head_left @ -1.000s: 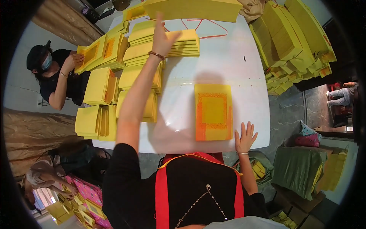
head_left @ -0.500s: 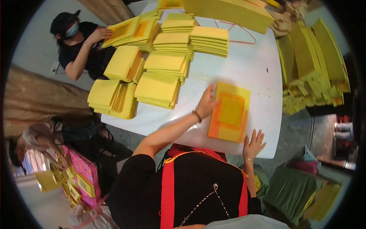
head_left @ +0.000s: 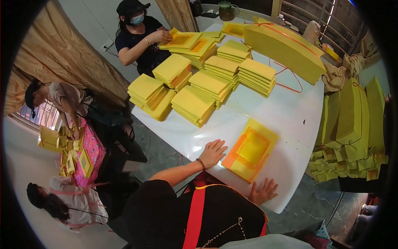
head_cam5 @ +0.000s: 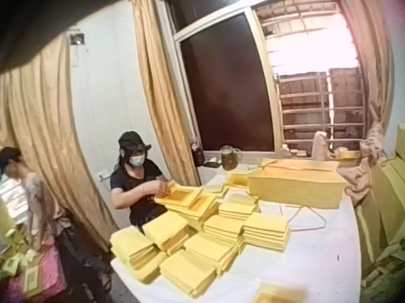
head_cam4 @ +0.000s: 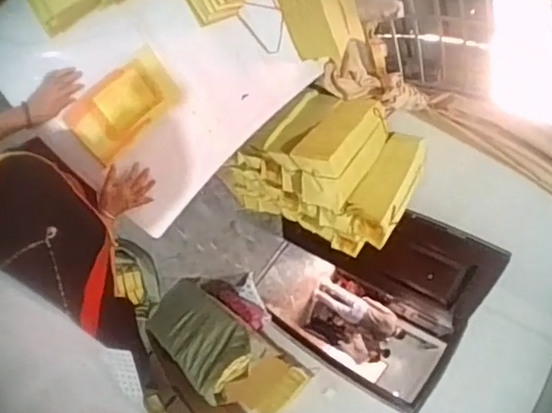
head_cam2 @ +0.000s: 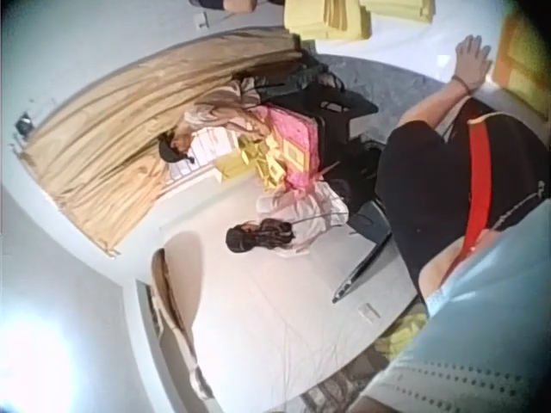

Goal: The person is folding and stacking sheets of yellow joss paper at a workbench.

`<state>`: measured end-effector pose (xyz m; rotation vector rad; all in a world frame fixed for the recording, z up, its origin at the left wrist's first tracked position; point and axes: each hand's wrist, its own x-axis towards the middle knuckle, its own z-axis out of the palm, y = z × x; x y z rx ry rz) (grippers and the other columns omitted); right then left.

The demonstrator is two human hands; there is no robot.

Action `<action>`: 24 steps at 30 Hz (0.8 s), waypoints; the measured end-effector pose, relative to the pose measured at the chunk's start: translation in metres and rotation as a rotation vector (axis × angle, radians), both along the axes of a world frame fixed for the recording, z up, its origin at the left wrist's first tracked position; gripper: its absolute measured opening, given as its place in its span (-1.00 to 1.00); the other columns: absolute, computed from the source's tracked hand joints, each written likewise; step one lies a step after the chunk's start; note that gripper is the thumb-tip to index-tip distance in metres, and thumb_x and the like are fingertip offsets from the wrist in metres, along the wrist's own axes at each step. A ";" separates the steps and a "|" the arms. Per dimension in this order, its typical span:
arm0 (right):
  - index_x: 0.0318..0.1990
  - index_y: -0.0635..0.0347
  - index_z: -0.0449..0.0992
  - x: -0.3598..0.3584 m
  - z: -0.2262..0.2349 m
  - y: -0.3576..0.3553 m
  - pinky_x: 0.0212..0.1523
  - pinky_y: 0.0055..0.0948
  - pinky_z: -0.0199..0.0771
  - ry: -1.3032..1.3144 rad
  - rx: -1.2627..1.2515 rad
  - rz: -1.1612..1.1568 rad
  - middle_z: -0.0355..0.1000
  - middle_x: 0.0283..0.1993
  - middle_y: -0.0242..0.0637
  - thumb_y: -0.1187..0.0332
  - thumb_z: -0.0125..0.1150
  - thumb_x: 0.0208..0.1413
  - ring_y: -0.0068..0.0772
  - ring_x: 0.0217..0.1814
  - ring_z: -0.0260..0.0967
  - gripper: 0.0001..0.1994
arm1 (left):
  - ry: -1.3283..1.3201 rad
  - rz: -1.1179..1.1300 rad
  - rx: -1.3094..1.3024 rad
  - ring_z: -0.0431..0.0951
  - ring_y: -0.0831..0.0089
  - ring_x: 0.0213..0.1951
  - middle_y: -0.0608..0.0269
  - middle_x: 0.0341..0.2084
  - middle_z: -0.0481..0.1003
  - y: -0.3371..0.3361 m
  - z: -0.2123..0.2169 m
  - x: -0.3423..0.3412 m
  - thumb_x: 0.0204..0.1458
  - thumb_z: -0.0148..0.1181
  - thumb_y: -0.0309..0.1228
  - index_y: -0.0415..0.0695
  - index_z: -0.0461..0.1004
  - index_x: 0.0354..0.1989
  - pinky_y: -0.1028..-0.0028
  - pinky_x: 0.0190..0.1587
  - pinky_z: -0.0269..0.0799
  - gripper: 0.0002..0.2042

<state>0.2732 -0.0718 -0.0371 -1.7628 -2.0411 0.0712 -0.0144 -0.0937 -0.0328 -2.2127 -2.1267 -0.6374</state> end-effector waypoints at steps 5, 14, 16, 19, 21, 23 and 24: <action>-0.03 -0.02 0.36 -0.002 -0.001 -0.008 0.21 0.14 -0.47 0.022 0.029 0.020 0.13 0.17 -0.29 0.08 0.19 -0.17 -0.06 0.31 -0.16 -0.51 | 0.004 -0.014 -0.007 0.18 0.18 0.07 0.12 0.02 0.23 0.010 -0.017 -0.005 -0.07 -0.04 -0.43 -0.08 0.31 -0.05 0.21 0.04 0.06 -0.66; -0.08 -0.02 0.41 -0.007 -0.006 0.007 0.21 0.14 -0.50 0.099 -0.020 -0.024 0.19 0.11 -0.34 0.19 0.03 -0.02 -0.12 0.29 -0.13 -0.68 | 0.024 -0.010 -0.018 0.12 0.19 0.10 0.12 0.02 0.21 0.013 0.001 -0.004 -0.05 -0.02 -0.46 -0.08 0.32 -0.04 0.24 0.05 0.01 -0.67; -0.09 -0.01 0.42 -0.007 -0.004 0.007 0.20 0.14 -0.50 0.092 -0.023 -0.069 0.19 0.11 -0.34 0.21 -0.02 0.02 -0.13 0.29 -0.14 -0.71 | 0.021 -0.009 -0.012 0.12 0.21 0.10 0.13 0.02 0.21 0.014 -0.002 -0.004 -0.03 -0.03 -0.45 -0.07 0.32 -0.05 0.24 0.05 0.01 -0.69; -0.11 0.00 0.43 -0.003 0.000 0.006 0.19 0.19 -0.48 0.075 0.013 -0.064 0.18 0.10 -0.33 0.20 -0.08 0.06 -0.13 0.28 -0.12 -0.72 | -0.020 -0.027 -0.016 0.11 0.21 0.11 0.13 0.03 0.21 0.012 -0.004 -0.002 -0.03 -0.02 -0.44 -0.07 0.33 -0.05 0.23 0.05 -0.01 -0.69; -0.11 0.00 0.42 -0.005 -0.003 0.000 0.18 0.20 -0.46 0.073 0.038 -0.080 0.19 0.09 -0.32 0.20 -0.09 0.06 -0.12 0.28 -0.12 -0.72 | -0.031 -0.020 -0.004 0.12 0.19 0.11 0.14 0.02 0.22 0.008 -0.004 -0.001 -0.04 -0.03 -0.47 -0.08 0.34 -0.06 0.24 0.08 -0.03 -0.69; -0.10 0.00 0.41 -0.004 -0.006 0.002 0.18 0.18 -0.36 0.063 0.063 -0.083 0.19 0.08 -0.30 0.19 -0.09 0.07 -0.12 0.26 -0.10 -0.72 | -0.054 -0.041 0.000 0.12 0.19 0.11 0.14 0.02 0.22 0.010 -0.004 -0.003 -0.04 -0.03 -0.47 -0.08 0.34 -0.07 0.24 0.08 -0.04 -0.69; -0.10 0.00 0.41 -0.005 -0.007 0.002 0.18 0.18 -0.36 0.059 0.060 -0.091 0.19 0.08 -0.30 0.19 -0.09 0.07 -0.12 0.26 -0.10 -0.72 | -0.066 -0.045 0.000 0.12 0.19 0.11 0.14 0.03 0.22 0.010 -0.002 -0.004 -0.04 -0.03 -0.46 -0.08 0.35 -0.07 0.24 0.08 -0.04 -0.70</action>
